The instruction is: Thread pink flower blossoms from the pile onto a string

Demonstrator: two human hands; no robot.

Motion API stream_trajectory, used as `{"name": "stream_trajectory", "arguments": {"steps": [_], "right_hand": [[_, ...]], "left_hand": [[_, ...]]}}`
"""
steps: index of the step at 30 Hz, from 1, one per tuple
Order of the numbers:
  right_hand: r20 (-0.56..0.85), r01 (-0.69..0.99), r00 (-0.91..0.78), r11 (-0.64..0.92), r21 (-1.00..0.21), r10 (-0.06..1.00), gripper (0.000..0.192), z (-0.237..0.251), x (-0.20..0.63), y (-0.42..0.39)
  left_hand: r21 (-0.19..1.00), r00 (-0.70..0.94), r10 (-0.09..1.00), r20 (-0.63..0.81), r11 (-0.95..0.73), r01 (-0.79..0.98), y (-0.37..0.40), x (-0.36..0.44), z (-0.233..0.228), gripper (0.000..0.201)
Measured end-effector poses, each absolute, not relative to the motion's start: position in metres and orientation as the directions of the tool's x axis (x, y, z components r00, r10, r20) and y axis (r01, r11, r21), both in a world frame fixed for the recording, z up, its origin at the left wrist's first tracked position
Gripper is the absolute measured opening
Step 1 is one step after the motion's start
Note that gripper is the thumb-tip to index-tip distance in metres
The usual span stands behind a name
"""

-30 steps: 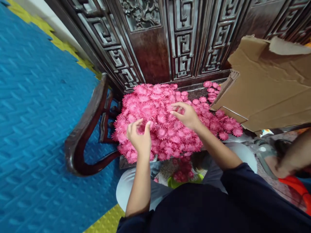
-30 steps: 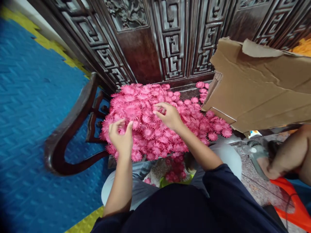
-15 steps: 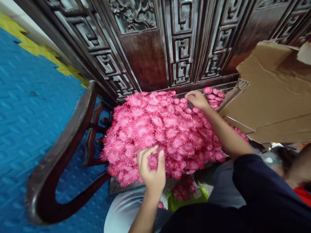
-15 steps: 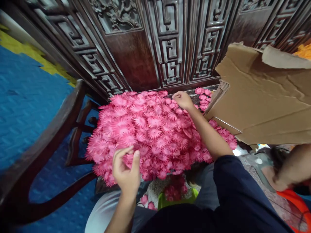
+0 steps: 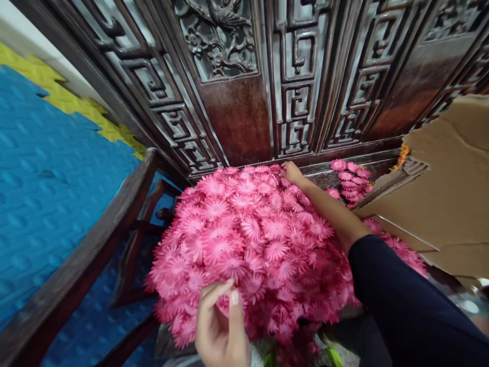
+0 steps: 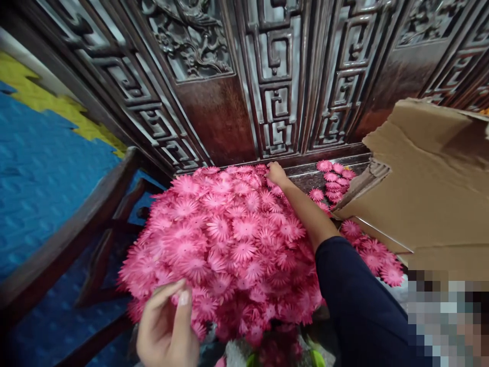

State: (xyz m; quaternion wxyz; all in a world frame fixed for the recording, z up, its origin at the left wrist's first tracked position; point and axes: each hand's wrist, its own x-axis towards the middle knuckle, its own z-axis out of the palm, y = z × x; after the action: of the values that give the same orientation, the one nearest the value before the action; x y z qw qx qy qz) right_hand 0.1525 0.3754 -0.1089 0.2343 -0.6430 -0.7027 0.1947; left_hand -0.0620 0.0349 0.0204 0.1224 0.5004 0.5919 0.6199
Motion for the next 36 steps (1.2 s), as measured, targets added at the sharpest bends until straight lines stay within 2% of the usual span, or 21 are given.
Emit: {"name": "stream_trajectory", "arguments": {"steps": [3,7,14,16,18,21,24,26,28,30,32,36], "right_hand": [[0.018,0.834,0.043,-0.026,-0.55,0.999,0.015,-0.11,0.157,0.375],[0.061,0.826,0.068,-0.022,-0.563,0.996,0.015,-0.099,0.17,0.363],[0.239,0.758,-0.056,0.197,-0.622,0.969,0.014,-0.044,0.194,0.297],[0.416,0.674,-0.104,0.372,-0.639,0.903,0.011,-0.023,0.196,0.263],[0.551,0.629,-0.094,0.478,-0.613,0.83,0.011,-0.001,0.193,0.224],[0.629,0.56,-0.023,0.532,-0.636,0.777,0.008,0.028,0.178,0.162],[0.583,0.453,-0.115,0.565,-0.69,0.804,0.005,0.047,0.154,0.107],[0.546,0.354,-0.179,0.571,-0.741,0.819,0.006,0.052,0.138,0.078],[0.499,0.213,-0.276,0.558,-0.802,0.822,0.006,0.052,0.127,0.054],[0.453,0.079,-0.316,0.499,-0.863,0.834,0.003,0.049,0.12,0.037],[0.393,-0.038,-0.318,0.402,-0.915,0.863,0.01,0.045,0.117,0.026],[0.241,-0.252,-0.351,0.157,-0.955,0.905,0.027,0.041,0.113,0.017]], "left_hand": [[0.856,-0.437,0.774,0.458,-0.251,0.452,0.037,-0.061,0.019,0.017],[0.861,-0.424,0.799,0.426,-0.215,0.46,0.037,-0.063,0.019,0.016],[0.849,-0.278,0.887,0.368,-0.199,0.489,0.033,-0.059,0.031,0.01],[0.85,-0.226,0.91,0.348,-0.204,0.486,0.027,-0.056,0.037,0.01],[0.851,-0.178,0.926,0.334,-0.214,0.48,0.019,-0.052,0.043,0.01],[0.841,-0.093,0.938,0.334,-0.252,0.479,0.006,-0.045,0.053,0.011],[0.803,-0.057,0.919,0.391,-0.31,0.509,-0.001,-0.04,0.064,0.016],[0.764,-0.108,0.883,0.457,-0.327,0.556,-0.003,-0.039,0.071,0.032],[0.745,-0.085,0.883,0.462,-0.335,0.576,-0.005,-0.039,0.077,0.046],[0.762,-0.021,0.892,0.452,-0.374,0.528,-0.009,-0.039,0.08,0.032],[0.783,-0.005,0.887,0.462,-0.405,0.473,-0.015,-0.037,0.079,0.015],[0.861,-0.193,0.882,0.43,-0.336,0.383,-0.02,-0.027,0.068,0.015]]}}
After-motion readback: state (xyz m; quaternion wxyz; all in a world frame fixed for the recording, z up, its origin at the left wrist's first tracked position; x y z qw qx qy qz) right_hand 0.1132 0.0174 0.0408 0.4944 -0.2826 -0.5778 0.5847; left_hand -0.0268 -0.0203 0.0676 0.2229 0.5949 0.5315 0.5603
